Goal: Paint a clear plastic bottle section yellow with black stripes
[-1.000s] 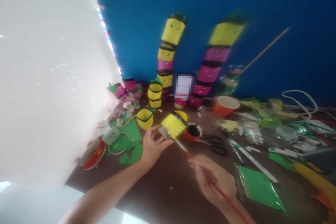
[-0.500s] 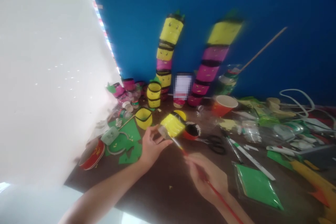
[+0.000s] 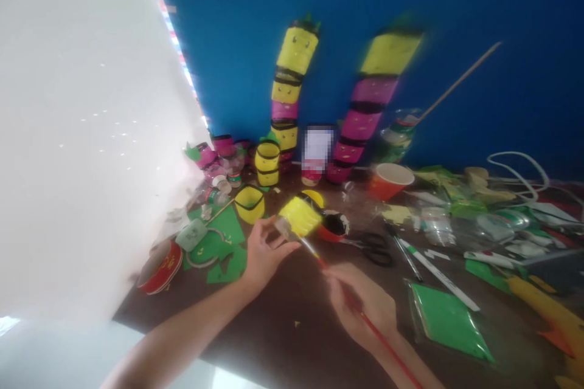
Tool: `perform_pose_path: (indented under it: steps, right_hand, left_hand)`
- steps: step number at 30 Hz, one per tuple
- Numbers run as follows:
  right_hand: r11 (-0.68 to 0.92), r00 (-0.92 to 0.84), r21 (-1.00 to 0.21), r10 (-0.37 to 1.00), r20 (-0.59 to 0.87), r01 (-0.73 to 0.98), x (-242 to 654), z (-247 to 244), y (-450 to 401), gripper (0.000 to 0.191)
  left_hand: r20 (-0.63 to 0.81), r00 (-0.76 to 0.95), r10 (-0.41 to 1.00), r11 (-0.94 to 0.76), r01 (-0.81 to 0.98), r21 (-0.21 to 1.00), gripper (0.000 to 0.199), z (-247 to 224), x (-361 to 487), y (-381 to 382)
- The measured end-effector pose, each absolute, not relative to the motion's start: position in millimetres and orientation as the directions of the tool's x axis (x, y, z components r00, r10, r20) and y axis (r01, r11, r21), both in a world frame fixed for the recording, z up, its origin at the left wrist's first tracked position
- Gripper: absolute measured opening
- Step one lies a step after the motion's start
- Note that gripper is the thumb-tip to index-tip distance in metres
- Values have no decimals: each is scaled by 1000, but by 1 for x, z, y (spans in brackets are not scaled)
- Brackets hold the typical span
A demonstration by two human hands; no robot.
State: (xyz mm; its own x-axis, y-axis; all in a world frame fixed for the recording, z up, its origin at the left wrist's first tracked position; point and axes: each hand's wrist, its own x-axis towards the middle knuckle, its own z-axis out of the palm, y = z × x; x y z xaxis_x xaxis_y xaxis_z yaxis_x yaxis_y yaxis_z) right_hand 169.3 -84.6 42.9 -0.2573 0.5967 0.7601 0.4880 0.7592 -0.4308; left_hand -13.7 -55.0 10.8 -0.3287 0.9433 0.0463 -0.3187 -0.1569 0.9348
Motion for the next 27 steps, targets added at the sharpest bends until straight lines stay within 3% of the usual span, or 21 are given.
perform_pose_path:
  steps: [14, 27]
  right_hand:
    - [740, -235, -475, 628, 742, 477, 173, 35, -87, 16]
    - [764, -217, -440, 584, 782, 471, 174, 38, -86, 18]
  left_hand:
    - [23, -349, 937, -134, -298, 945, 54, 13, -14, -55]
    - [45, -343, 938, -134, -241, 961, 55, 13, -16, -55]
